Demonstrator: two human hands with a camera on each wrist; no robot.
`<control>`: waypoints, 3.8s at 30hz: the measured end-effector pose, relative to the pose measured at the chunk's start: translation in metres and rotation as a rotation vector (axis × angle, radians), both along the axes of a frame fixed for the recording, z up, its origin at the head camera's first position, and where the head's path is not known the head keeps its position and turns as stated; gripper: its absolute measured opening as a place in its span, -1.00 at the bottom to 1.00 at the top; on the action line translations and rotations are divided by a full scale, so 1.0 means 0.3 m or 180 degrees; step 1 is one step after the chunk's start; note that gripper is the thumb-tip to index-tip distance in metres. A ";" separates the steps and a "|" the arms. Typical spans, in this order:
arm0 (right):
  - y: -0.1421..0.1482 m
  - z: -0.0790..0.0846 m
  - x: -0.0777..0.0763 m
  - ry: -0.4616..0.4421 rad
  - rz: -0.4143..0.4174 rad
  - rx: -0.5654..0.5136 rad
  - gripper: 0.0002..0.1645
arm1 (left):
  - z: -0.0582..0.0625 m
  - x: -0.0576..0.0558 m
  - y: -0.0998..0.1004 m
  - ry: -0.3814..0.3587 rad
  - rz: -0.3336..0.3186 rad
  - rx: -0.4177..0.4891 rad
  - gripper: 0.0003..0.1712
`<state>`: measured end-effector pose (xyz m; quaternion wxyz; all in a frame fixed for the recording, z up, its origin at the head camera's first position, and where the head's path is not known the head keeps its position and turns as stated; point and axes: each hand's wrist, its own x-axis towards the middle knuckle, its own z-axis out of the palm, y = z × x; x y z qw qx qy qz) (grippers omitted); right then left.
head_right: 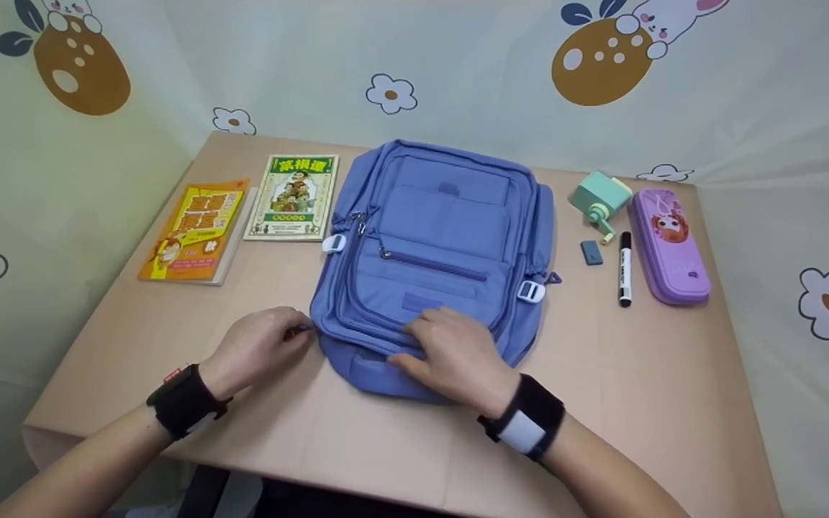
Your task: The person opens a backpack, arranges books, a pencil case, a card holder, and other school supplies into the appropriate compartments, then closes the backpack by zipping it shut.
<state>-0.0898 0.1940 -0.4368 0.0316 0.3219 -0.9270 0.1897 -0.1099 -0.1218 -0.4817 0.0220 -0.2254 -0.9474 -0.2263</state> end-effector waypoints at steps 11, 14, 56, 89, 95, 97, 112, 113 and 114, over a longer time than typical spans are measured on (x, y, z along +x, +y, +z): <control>-0.241 0.009 -0.077 0.0435 0.0369 0.0557 -0.55 | -0.008 -0.013 0.013 -0.0141 0.0072 0.0080 -0.88; -0.254 -0.008 -0.088 0.0494 0.0336 0.0560 -0.60 | -0.012 -0.011 0.011 -0.0119 0.0002 0.0093 -0.92; -0.320 0.027 -0.108 0.0495 0.0344 0.0630 -0.49 | 0.024 -0.123 -0.065 -0.0346 0.0371 -0.0138 -0.86; -0.388 -0.017 -0.128 0.0447 0.0467 0.0925 -0.70 | 0.006 -0.317 -0.058 -0.0259 0.0262 -0.0258 -0.86; -0.387 -0.022 -0.132 0.0479 0.0471 0.0955 -0.68 | 0.008 -0.334 -0.060 -0.0378 0.0257 -0.0219 -0.88; -0.388 -0.022 -0.134 0.0455 0.0460 0.0967 -0.68 | 0.009 -0.337 -0.062 -0.0403 0.0248 -0.0220 -0.88; -0.387 -0.025 -0.130 0.0590 0.0510 0.0992 -0.67 | -0.001 -0.396 -0.065 -0.0413 0.0302 -0.0156 -0.87; -0.386 -0.026 -0.129 0.0622 0.0517 0.0980 -0.67 | -0.003 -0.404 -0.064 -0.0404 0.0313 -0.0149 -0.86; -0.386 -0.026 -0.128 0.0649 0.0526 0.0972 -0.67 | -0.005 -0.411 -0.063 -0.0396 0.0319 -0.0149 -0.86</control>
